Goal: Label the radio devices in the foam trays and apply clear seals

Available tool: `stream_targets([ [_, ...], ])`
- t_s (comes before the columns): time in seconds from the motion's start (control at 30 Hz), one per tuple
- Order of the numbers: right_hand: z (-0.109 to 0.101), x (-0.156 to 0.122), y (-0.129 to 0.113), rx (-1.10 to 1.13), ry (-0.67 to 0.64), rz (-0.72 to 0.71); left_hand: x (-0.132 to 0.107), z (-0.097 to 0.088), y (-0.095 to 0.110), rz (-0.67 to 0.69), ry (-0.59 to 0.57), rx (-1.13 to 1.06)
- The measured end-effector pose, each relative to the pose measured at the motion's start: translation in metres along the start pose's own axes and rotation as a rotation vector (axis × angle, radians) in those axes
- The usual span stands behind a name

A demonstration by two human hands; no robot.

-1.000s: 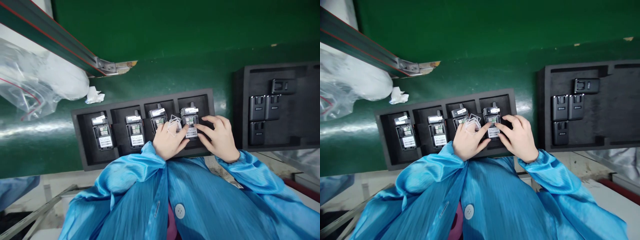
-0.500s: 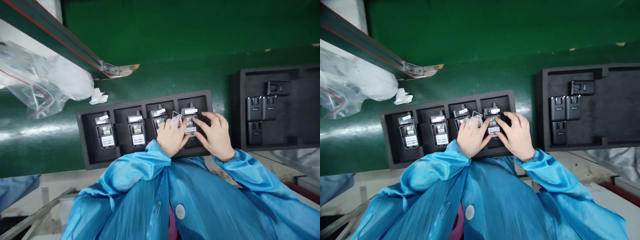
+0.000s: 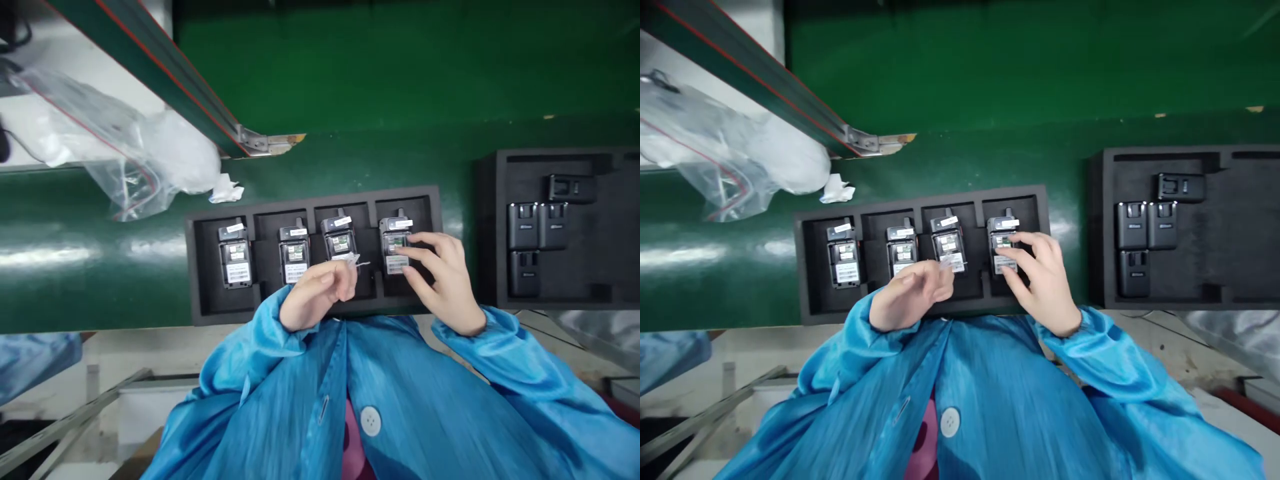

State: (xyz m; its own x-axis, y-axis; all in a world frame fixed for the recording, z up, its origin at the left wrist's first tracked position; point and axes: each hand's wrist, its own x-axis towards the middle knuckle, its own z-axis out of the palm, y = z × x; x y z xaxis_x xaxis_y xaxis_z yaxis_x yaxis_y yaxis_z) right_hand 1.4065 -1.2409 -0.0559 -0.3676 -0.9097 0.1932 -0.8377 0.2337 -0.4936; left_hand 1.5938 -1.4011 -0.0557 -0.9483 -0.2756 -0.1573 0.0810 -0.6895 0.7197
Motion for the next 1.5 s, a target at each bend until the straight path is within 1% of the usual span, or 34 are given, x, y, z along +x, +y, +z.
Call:
stream_targets([
  [0.07, -0.001, 0.01, -0.02, 0.148, 0.042, -0.03, -0.003, 0.0, 0.001, -0.043, -0.004, -0.132],
  [0.13, 0.0, 0.02, -0.039, 0.234, 0.05, -0.061, -0.006, 0.0, 0.003, -0.061, -0.01, -0.184],
  [0.2, 0.003, 0.029, -0.054, 0.262, 0.033, -0.091, -0.01, -0.002, 0.004, -0.053, -0.018, -0.2],
  [0.27, 0.006, 0.037, -0.063, 0.259, 0.009, -0.125, -0.014, -0.005, 0.004, -0.04, -0.022, -0.211],
  [0.37, 0.01, 0.043, -0.071, 0.2, -0.033, -0.181, -0.018, -0.009, 0.002, -0.024, -0.028, -0.243],
  [0.43, 0.01, 0.045, -0.074, 0.102, -0.05, -0.23, -0.021, -0.011, 0.001, -0.018, -0.021, -0.248],
  [0.5, 0.009, 0.046, -0.077, -0.026, -0.064, -0.275, -0.023, -0.014, 0.0, -0.003, 0.014, -0.19],
  [0.57, 0.005, 0.047, -0.078, -0.126, -0.086, -0.295, -0.025, -0.018, -0.001, 0.01, 0.073, -0.079],
  [0.6, 0.004, 0.048, -0.078, -0.144, -0.098, -0.289, -0.025, -0.02, -0.002, 0.008, 0.105, -0.028],
  [0.67, 0.001, 0.048, -0.078, -0.103, -0.113, -0.247, -0.026, -0.024, -0.004, -0.013, 0.162, 0.017],
  [0.77, 0.001, 0.049, -0.078, 0.053, -0.092, -0.131, -0.026, -0.03, -0.003, -0.03, 0.246, -0.056],
  [0.83, 0.007, 0.051, -0.077, 0.118, -0.069, -0.059, -0.027, -0.033, 0.0, 0.01, 0.318, -0.095],
  [0.87, 0.012, 0.052, -0.076, 0.129, -0.059, -0.028, -0.028, -0.035, 0.002, 0.054, 0.354, -0.073],
  [0.9, 0.019, 0.053, -0.074, 0.131, -0.049, 0.002, -0.029, -0.036, 0.004, 0.111, 0.385, -0.001],
  [0.93, 0.026, 0.055, -0.071, 0.127, -0.038, 0.028, -0.031, -0.038, 0.006, 0.172, 0.409, 0.128],
  [1.0, 0.042, 0.059, -0.064, 0.102, -0.026, 0.076, -0.033, -0.041, 0.009, 0.274, 0.415, 0.516],
  [1.07, 0.057, 0.062, -0.055, 0.057, -0.034, 0.106, -0.035, -0.045, 0.009, 0.32, 0.375, 0.945],
  [1.1, 0.063, 0.063, -0.051, 0.03, -0.039, 0.112, -0.034, -0.046, 0.009, 0.327, 0.338, 1.125],
  [1.17, 0.069, 0.064, -0.044, -0.021, -0.037, 0.113, -0.032, -0.049, 0.006, 0.333, 0.258, 1.394],
  [1.23, 0.071, 0.065, -0.04, -0.053, -0.023, 0.099, -0.027, -0.051, 0.003, 0.315, 0.196, 1.575],
  [1.3, 0.07, 0.065, -0.039, -0.068, -0.031, 0.075, -0.023, -0.052, 0.0, 0.26, 0.163, 1.692],
  [1.43, 0.068, 0.066, -0.036, -0.086, -0.081, 0.028, -0.018, -0.05, -0.004, 0.102, 0.167, 1.809],
  [1.5, 0.067, 0.068, -0.034, -0.095, -0.107, 0.009, -0.017, -0.049, -0.005, 0.068, 0.174, 1.842],
])
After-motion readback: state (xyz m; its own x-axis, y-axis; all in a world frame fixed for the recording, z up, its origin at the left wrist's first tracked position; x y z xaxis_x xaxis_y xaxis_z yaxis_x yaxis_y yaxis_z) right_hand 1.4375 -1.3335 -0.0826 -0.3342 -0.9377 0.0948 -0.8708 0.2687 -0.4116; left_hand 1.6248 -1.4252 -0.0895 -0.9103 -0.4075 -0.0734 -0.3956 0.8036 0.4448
